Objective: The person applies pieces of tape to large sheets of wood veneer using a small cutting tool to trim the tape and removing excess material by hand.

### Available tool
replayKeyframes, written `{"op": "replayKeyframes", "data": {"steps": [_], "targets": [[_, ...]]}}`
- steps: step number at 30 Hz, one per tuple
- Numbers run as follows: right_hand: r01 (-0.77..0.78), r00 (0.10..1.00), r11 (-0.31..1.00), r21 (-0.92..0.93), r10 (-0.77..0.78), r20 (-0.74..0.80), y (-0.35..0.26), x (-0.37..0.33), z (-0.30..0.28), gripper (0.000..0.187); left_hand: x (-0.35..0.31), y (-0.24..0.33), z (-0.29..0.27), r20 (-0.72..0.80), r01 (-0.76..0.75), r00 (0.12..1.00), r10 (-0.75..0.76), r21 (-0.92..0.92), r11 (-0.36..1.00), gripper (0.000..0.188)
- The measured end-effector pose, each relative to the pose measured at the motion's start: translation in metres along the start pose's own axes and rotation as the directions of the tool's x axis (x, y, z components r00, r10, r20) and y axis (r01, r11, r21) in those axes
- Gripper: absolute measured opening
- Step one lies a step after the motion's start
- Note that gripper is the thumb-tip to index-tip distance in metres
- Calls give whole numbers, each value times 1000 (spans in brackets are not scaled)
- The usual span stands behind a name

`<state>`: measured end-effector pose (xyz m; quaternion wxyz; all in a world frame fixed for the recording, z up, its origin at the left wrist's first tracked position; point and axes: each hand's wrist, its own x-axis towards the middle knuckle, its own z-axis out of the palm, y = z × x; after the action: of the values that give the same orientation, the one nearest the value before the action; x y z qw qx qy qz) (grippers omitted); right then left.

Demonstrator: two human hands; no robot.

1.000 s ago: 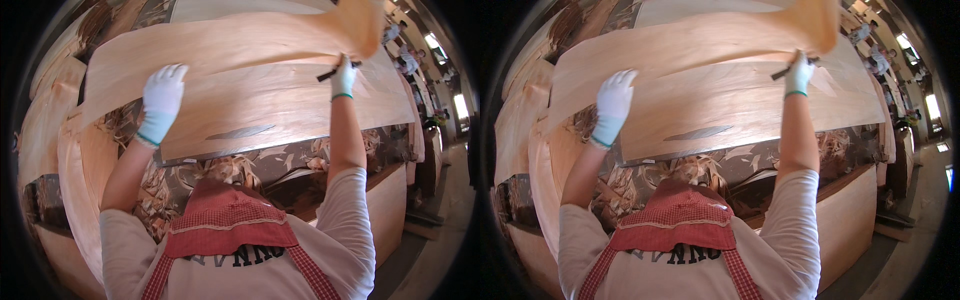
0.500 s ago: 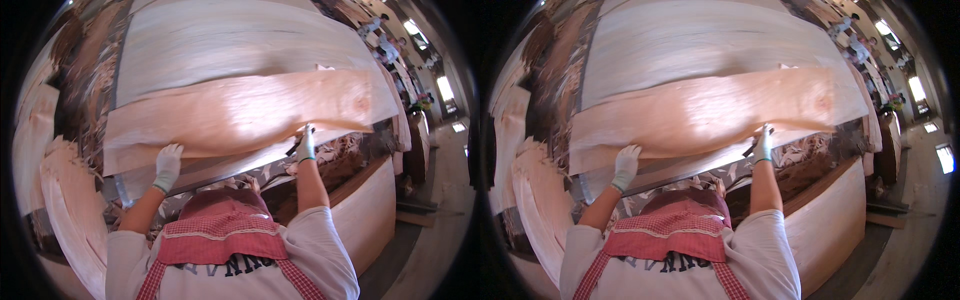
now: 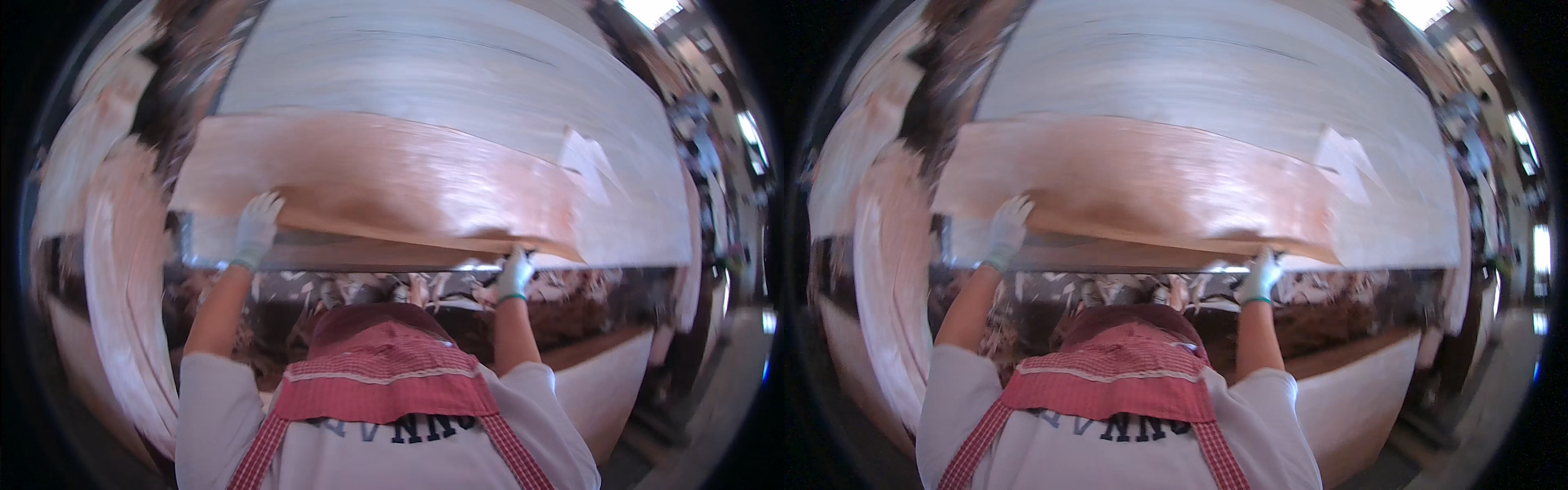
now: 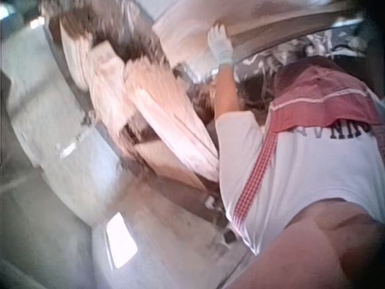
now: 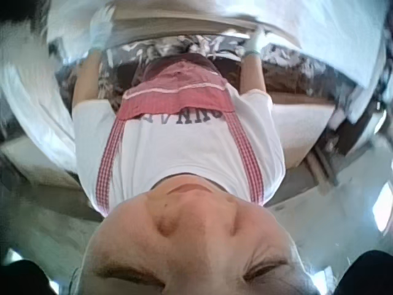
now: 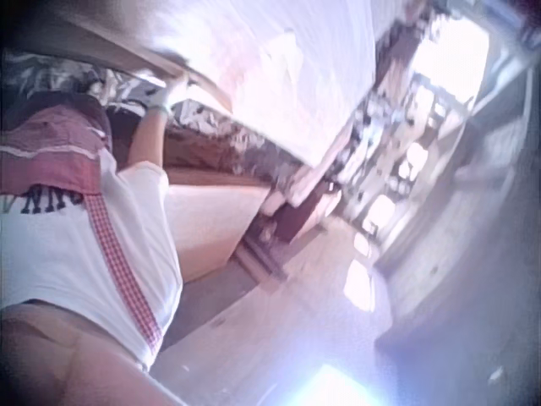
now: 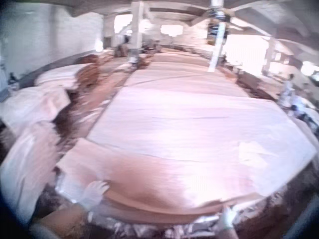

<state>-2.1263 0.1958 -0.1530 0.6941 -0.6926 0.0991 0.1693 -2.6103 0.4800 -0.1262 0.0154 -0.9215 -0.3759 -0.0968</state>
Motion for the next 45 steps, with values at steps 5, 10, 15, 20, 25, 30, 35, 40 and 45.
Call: {"op": "replayKeyframes", "data": {"steps": [5, 10, 15, 20, 25, 30, 35, 40, 45], "targets": [[10, 993, 983, -185, 12, 115, -8, 19, -22, 15, 12, 5, -4, -121, 23, 993, -11, 96, 995, 36], [28, 1000, 932, -362, -26, 8, -15, -19, 6, 38, -36, -37, 30, -135, 147, 983, -127, 152, 977, 35], [75, 981, 970, -231, -31, 192, 7, 29, -21, 21, 10, -46, -6, -183, 48, 983, -24, 131, 990, 35], [42, 986, 987, -154, -16, 167, -55, 26, 14, 16, 35, -65, -54, -219, 35, 976, 2, 162, 986, 30], [26, 971, 991, -135, 7, 237, -99, -28, -21, 12, -50, -37, -79, -338, 171, 937, -88, 224, 959, 30], [182, 915, 981, 70, -194, 353, -190, -80, -38, 18, -86, -36, -212, -396, 125, 918, -22, 237, 963, 36], [39, 827, 993, 109, -93, 555, -250, -4, 81, 15, 37, -107, -270, -312, -51, 940, 138, 270, 962, 28], [98, 855, 981, -165, 2, 519, -174, 45, 155, 10, 103, -145, -157, -130, 81, 991, -44, 300, 950, 18], [-77, 882, 981, -178, 151, 447, -110, 74, 164, 12, 105, -150, -86, 63, 129, 987, -148, 241, 962, 18]]}}
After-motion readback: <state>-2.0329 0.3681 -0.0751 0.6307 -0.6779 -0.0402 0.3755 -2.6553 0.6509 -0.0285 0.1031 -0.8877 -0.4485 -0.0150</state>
